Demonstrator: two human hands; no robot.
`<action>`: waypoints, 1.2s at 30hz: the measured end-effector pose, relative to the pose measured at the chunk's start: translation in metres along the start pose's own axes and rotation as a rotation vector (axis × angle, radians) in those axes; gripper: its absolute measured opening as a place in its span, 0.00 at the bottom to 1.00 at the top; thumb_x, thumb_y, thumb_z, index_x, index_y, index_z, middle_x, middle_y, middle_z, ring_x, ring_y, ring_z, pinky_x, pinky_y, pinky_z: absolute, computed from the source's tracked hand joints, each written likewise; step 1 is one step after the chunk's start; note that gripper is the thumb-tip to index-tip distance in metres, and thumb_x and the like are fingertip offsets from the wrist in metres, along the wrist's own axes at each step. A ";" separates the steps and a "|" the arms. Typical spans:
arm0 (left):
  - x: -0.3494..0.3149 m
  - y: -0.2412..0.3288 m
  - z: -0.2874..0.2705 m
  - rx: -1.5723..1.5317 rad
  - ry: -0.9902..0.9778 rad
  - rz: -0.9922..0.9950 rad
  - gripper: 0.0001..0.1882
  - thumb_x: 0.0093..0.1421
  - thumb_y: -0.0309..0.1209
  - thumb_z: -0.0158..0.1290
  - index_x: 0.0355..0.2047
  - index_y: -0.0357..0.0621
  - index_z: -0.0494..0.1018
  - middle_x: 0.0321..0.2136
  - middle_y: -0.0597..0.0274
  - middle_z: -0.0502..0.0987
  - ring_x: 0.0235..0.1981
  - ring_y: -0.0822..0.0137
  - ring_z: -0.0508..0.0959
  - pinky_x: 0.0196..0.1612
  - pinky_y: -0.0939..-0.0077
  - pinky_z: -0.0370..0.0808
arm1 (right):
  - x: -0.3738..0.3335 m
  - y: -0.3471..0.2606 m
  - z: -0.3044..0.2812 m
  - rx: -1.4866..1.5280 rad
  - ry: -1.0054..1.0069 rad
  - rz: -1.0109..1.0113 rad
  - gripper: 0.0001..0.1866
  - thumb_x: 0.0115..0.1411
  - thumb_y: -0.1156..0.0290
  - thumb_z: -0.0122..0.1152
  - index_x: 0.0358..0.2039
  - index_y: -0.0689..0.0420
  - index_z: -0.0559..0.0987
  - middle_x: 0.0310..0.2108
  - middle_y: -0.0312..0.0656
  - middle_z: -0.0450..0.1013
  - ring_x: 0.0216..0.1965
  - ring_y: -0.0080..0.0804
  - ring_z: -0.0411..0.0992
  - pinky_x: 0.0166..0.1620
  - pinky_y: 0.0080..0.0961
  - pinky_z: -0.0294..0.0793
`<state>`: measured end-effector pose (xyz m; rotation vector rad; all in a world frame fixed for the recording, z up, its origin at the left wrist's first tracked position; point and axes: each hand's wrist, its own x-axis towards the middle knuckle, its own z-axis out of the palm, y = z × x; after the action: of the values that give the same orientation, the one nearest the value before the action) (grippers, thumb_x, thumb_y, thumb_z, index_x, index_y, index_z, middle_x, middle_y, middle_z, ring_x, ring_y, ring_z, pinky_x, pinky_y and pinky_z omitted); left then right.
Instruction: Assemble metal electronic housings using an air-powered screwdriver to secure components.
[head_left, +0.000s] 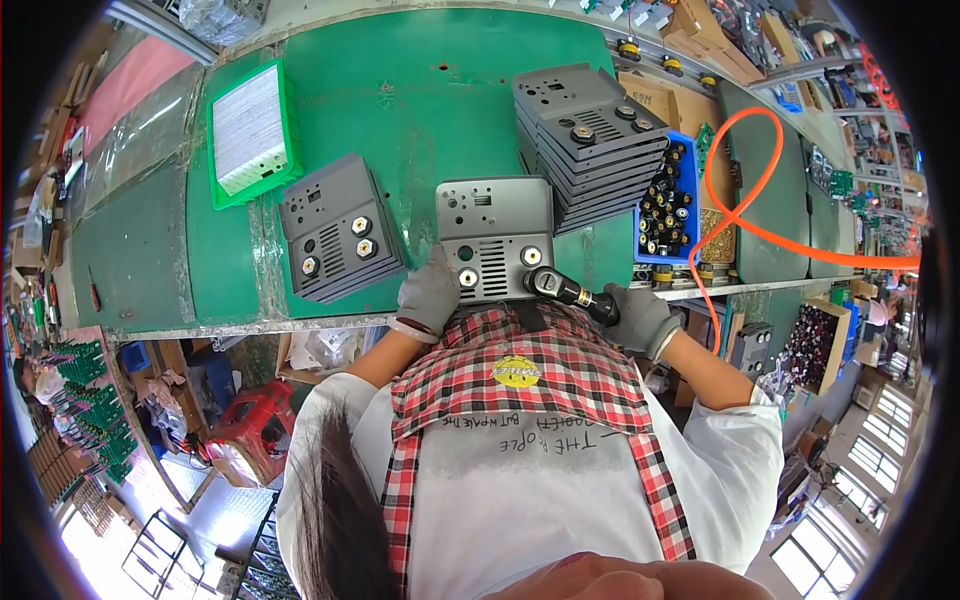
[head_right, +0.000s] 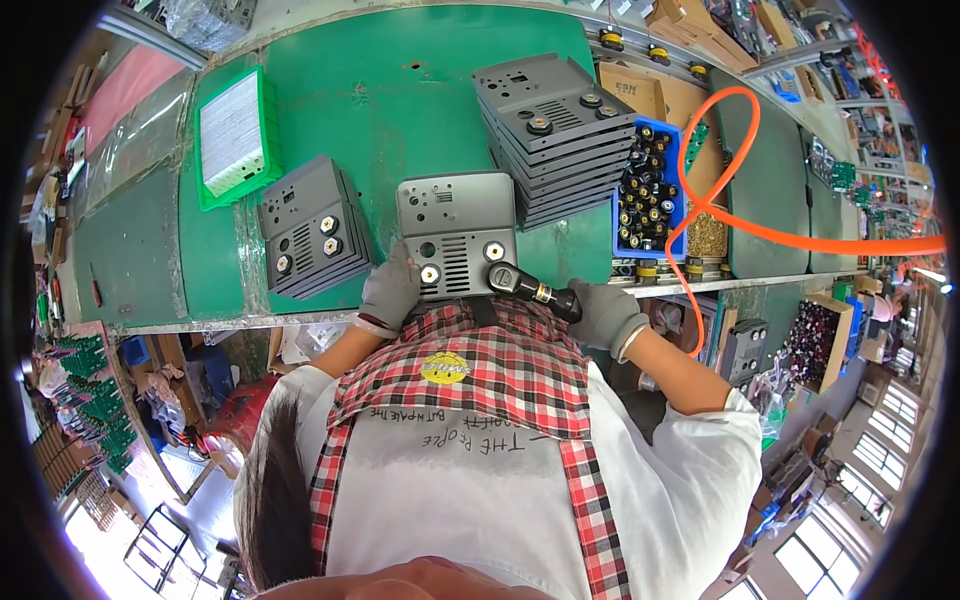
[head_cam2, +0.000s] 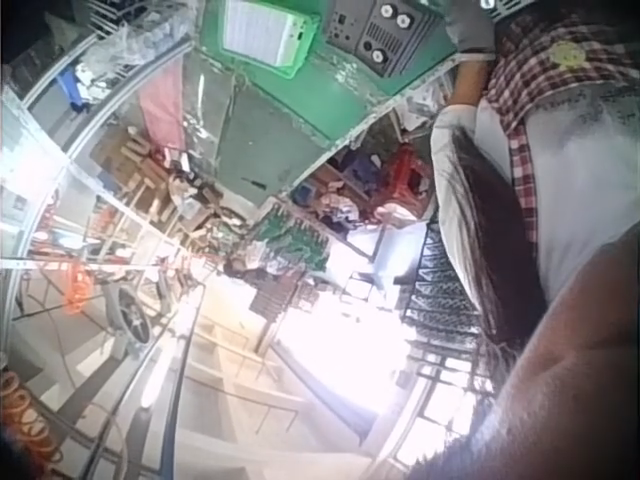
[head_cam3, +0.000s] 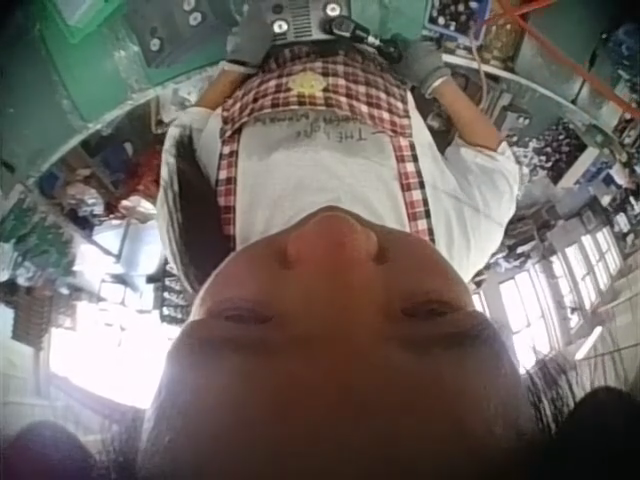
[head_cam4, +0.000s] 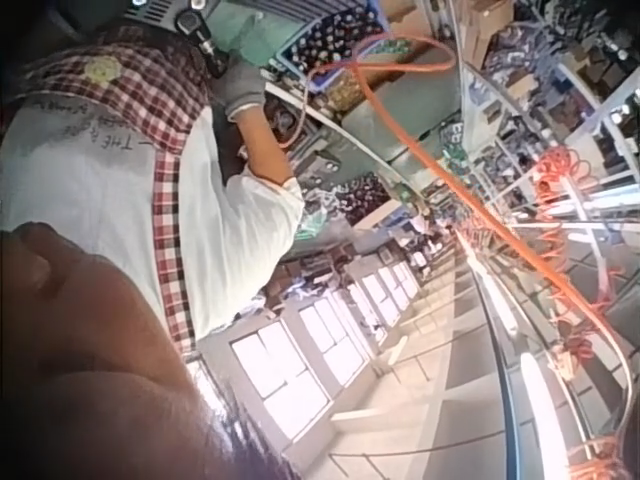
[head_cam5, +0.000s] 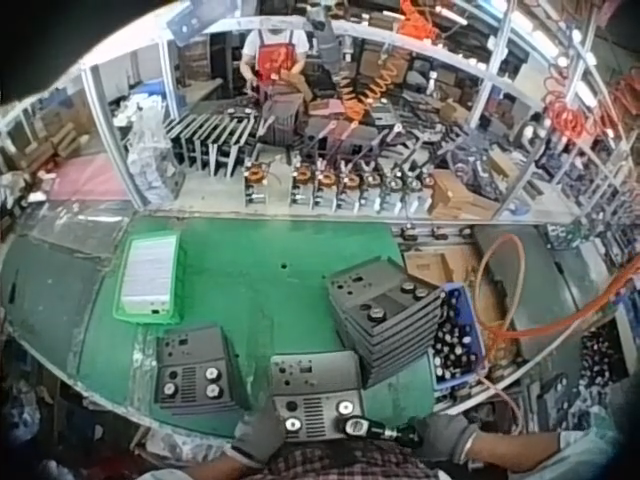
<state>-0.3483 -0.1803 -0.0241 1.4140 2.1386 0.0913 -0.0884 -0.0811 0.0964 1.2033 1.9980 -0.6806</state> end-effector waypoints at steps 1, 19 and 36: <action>0.000 0.000 0.001 0.000 0.004 0.002 0.23 0.55 0.36 0.38 0.50 0.37 0.56 0.19 0.49 0.74 0.20 0.49 0.75 0.22 0.58 0.74 | -0.001 0.000 0.000 0.022 0.001 -0.010 0.28 0.38 0.61 0.59 0.42 0.54 0.67 0.28 0.47 0.72 0.32 0.43 0.72 0.34 0.34 0.71; -0.001 -0.002 -0.013 -0.126 -0.057 0.018 0.14 0.57 0.37 0.37 0.38 0.39 0.59 0.24 0.43 0.73 0.28 0.44 0.75 0.31 0.53 0.72 | 0.013 -0.070 -0.037 -0.009 -0.014 -0.246 0.26 0.38 0.62 0.55 0.42 0.55 0.69 0.32 0.50 0.72 0.35 0.45 0.71 0.38 0.34 0.69; 0.003 0.004 -0.014 -0.291 -0.091 -0.022 0.13 0.55 0.33 0.40 0.37 0.38 0.60 0.27 0.40 0.73 0.32 0.45 0.74 0.34 0.55 0.70 | 0.041 -0.068 -0.042 -0.088 -0.076 -0.297 0.25 0.35 0.61 0.58 0.36 0.59 0.70 0.29 0.49 0.72 0.33 0.45 0.71 0.36 0.32 0.69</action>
<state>-0.3524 -0.1729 -0.0121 1.2026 1.9730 0.3104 -0.1751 -0.0582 0.0962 0.8254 2.1398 -0.7610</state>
